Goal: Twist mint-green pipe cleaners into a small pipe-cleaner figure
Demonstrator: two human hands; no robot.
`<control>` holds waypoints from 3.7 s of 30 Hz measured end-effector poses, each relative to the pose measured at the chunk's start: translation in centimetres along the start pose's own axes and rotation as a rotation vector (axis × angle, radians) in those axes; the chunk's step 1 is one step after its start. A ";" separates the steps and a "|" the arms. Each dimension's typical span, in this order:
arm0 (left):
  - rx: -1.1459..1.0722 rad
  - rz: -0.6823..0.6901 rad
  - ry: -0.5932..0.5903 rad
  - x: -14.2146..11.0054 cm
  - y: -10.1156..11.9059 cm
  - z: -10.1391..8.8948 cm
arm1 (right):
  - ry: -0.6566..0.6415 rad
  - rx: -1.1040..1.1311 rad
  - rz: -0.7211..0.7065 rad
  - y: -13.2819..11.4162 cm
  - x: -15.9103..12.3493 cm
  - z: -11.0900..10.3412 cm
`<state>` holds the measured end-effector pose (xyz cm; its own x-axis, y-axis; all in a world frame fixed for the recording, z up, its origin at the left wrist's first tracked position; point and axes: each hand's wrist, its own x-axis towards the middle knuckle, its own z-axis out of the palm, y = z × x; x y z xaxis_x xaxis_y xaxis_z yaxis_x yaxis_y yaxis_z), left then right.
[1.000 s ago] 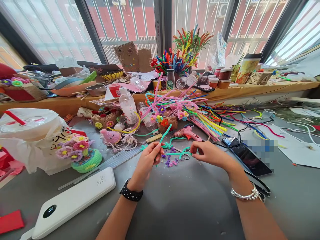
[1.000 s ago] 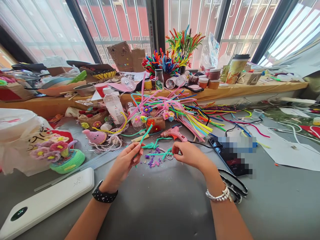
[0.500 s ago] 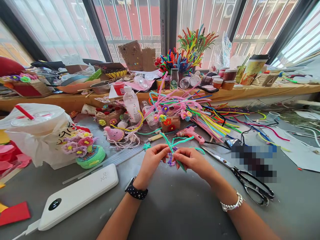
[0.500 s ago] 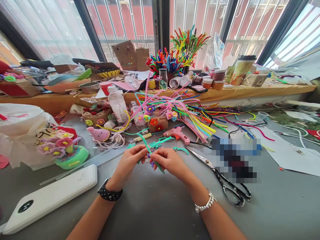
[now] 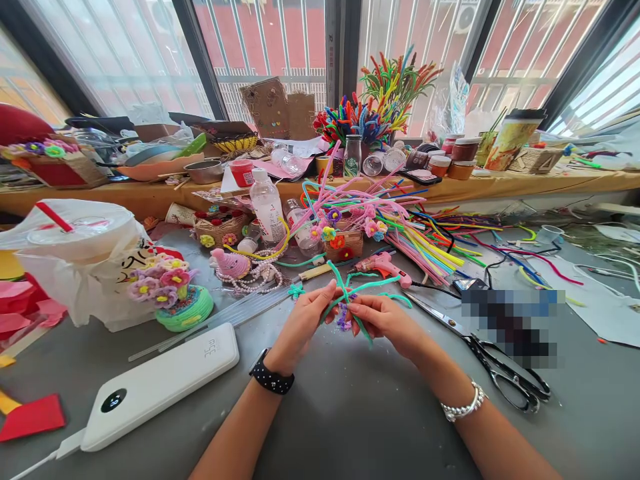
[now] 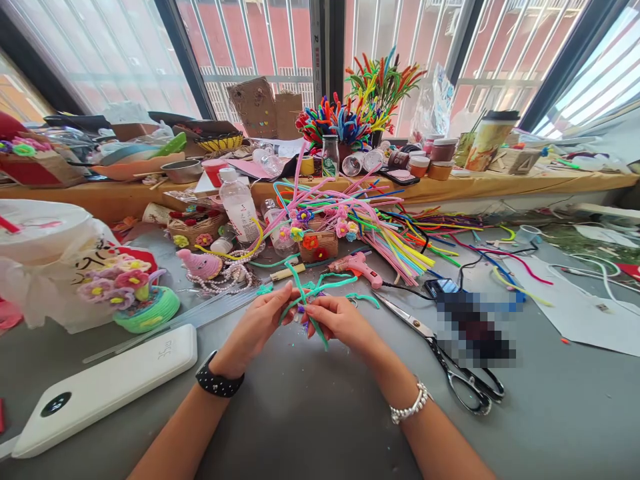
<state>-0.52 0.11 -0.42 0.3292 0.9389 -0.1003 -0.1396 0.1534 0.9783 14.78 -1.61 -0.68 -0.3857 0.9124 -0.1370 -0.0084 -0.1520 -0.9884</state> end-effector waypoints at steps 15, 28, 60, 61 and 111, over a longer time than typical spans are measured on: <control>0.139 0.031 0.095 -0.1 0.5 0.3 | 0.035 -0.021 -0.081 0.2 0.2 -0.5; 0.237 0.059 0.110 0.0 0.6 0.1 | 0.279 0.158 -0.224 -0.7 -0.4 -2.9; 0.291 -0.027 -0.215 -0.6 0.3 1.2 | -0.051 -0.149 -0.099 -1.6 -1.1 -3.8; 0.286 -0.029 -0.231 -0.6 0.2 1.2 | -0.042 -0.128 -0.117 -1.4 -0.8 -3.5; 0.062 0.094 0.075 -0.5 0.4 1.2 | 0.095 -0.141 -0.144 -0.3 -0.2 -2.4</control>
<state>0.37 -0.69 0.21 0.2461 0.9691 -0.0187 -0.1080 0.0466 0.9931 17.12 -0.86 -0.51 -0.3009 0.9536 0.0072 0.0745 0.0310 -0.9967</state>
